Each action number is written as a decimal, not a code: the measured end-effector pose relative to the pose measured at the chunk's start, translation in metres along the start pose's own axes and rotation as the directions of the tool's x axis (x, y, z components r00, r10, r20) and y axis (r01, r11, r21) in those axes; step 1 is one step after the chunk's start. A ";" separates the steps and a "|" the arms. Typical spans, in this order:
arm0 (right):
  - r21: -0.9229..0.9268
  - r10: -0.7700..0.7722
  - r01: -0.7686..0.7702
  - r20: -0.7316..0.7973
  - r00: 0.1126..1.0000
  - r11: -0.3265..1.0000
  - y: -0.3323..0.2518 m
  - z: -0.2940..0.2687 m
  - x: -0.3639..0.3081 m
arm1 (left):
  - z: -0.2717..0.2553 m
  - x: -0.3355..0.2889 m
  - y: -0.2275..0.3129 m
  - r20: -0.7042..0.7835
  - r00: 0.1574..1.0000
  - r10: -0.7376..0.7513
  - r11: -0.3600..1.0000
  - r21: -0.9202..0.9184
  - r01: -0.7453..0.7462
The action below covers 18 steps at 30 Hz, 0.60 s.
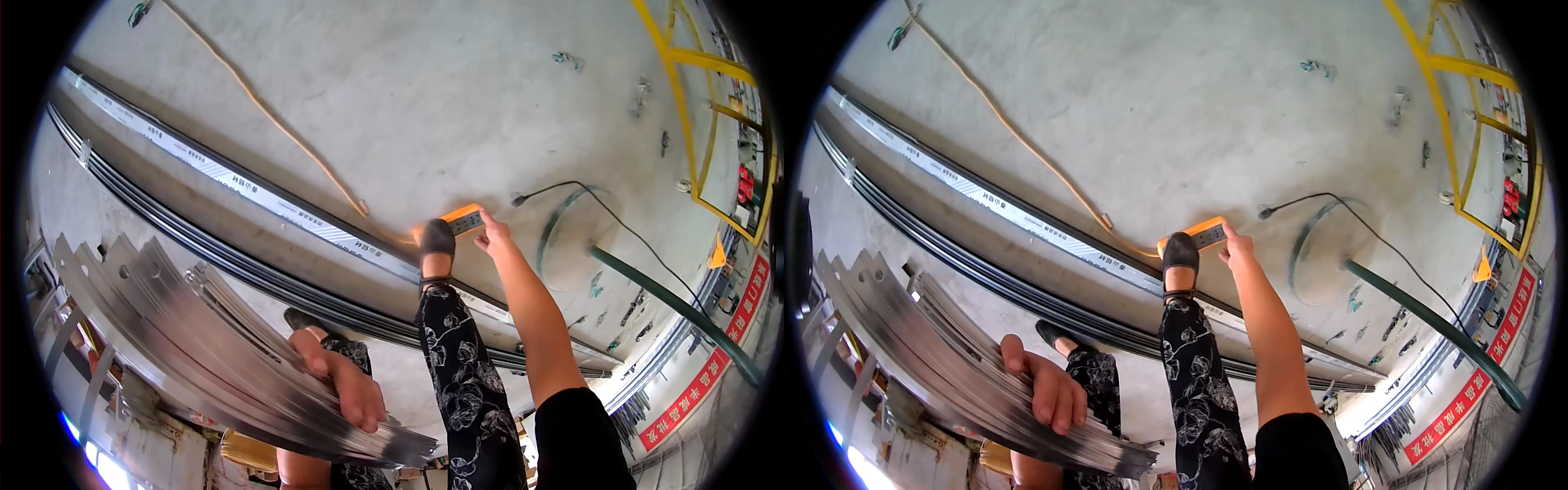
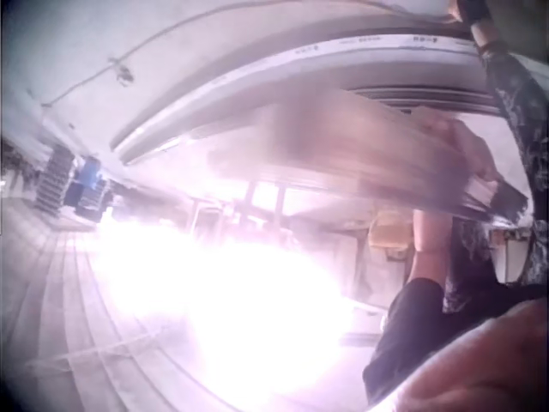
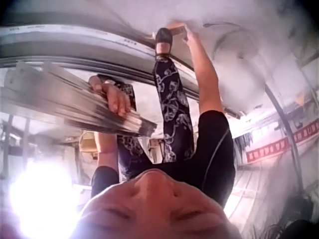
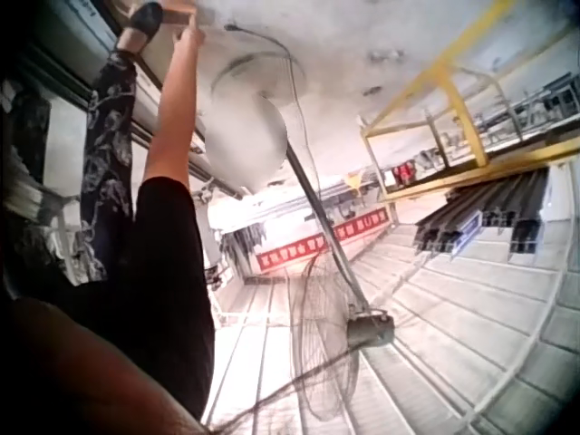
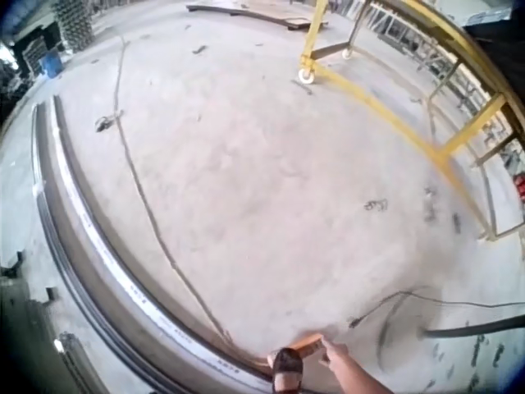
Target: The person picks up a stack of metal profiles, walks through the facility to a work area, and then organizes the individual profiles on a flat surface by arranging them into rows.
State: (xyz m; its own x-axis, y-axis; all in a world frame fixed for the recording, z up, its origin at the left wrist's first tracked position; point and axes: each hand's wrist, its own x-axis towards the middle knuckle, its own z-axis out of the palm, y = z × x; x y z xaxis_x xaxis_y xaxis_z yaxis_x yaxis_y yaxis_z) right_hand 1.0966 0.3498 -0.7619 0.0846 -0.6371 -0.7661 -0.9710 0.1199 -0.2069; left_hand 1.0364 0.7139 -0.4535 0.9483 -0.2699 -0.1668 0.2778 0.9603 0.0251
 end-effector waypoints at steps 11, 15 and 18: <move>-0.318 -0.787 0.742 -0.018 0.617 0.589 -0.053 0.064 -0.065 | 0.016 -0.048 0.009 -0.167 0.984 0.054 0.999 0.007 -0.054; -0.013 -0.912 0.912 0.015 0.411 0.411 -0.122 0.033 -0.151 | 0.036 -0.065 0.007 -0.047 0.994 0.095 0.993 -0.061 -0.098; 0.232 -0.952 0.927 0.151 0.266 0.296 -0.105 0.007 -0.219 | 0.061 -0.081 0.021 -0.050 0.990 0.128 0.987 -0.093 -0.133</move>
State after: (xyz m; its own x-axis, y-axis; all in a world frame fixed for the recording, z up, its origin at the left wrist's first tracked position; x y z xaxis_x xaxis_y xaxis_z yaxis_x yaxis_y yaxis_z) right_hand 1.1817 0.4818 -0.5767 0.9806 -0.1692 -0.0986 -0.1571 -0.3786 -0.9121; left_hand 0.9745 0.7515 -0.3797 0.9672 -0.1406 -0.2115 0.1341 0.9899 -0.0451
